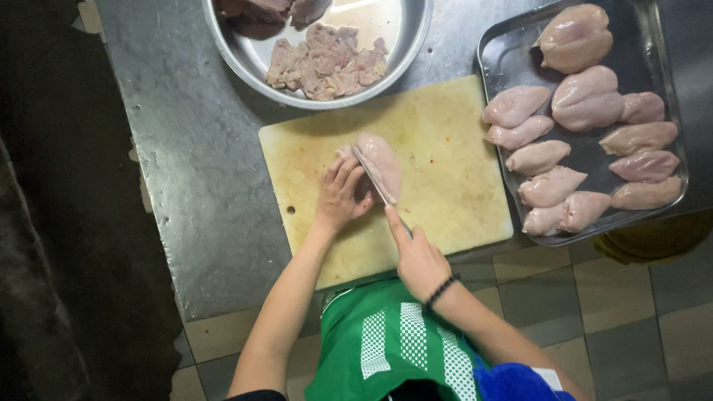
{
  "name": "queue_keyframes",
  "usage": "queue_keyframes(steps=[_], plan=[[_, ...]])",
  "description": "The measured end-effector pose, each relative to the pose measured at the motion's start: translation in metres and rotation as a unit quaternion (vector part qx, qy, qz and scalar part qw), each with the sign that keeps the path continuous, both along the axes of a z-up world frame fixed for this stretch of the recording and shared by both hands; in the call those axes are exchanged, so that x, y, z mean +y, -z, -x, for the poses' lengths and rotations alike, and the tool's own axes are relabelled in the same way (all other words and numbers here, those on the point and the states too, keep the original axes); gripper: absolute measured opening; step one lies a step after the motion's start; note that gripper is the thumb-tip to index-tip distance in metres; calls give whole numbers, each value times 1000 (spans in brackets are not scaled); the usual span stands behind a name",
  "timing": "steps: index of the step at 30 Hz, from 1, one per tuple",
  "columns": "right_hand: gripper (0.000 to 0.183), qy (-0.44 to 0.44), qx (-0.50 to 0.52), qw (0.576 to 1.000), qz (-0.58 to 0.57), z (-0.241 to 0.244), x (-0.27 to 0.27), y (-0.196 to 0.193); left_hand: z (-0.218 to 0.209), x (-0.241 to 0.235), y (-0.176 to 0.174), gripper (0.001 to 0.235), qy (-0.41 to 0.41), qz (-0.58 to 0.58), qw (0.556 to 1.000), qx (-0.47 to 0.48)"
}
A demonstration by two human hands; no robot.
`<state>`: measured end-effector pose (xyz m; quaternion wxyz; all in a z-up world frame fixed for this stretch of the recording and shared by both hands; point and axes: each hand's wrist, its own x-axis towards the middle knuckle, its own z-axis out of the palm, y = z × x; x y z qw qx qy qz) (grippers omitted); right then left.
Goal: The person slices chicken breasts with a knife on a cutting board and moves them onto a metal tray.
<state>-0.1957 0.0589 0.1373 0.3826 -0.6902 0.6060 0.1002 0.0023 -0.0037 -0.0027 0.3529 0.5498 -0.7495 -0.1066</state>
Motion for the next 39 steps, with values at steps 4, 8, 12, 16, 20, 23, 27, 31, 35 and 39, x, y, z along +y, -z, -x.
queue_keyframes(steps=[4,8,12,16,20,23,27,31,35,39], plan=[[87,-22,-37,994,97,-13,-36,25,2,2,3,54,-13,-9,1000,-16],[86,-31,-18,998,57,-8,-38,14,4,1,-1,52,-8,-5,1000,-10],[91,-42,-11,998,37,12,-12,-9,6,2,-7,52,-7,4,1000,-3],[89,-33,19,999,21,13,-10,-9,5,-1,-9,52,-3,5,1000,-16],[81,-10,-24,997,66,20,-8,-3,6,-2,-6,49,-6,-3,1000,-13],[81,-6,-14,999,42,36,11,-16,5,-1,-6,48,-8,3,1000,-30],[82,-3,-16,997,70,33,17,-14,5,0,-6,46,-5,-4,1000,-29],[78,10,-20,999,45,49,27,-25,7,-1,-8,45,-3,-18,1000,-18],[83,-5,37,999,7,59,41,-25,6,0,-9,44,7,-11,1000,-6],[81,11,40,999,-15,70,51,-28,5,0,-8,45,14,-1,1000,1]])
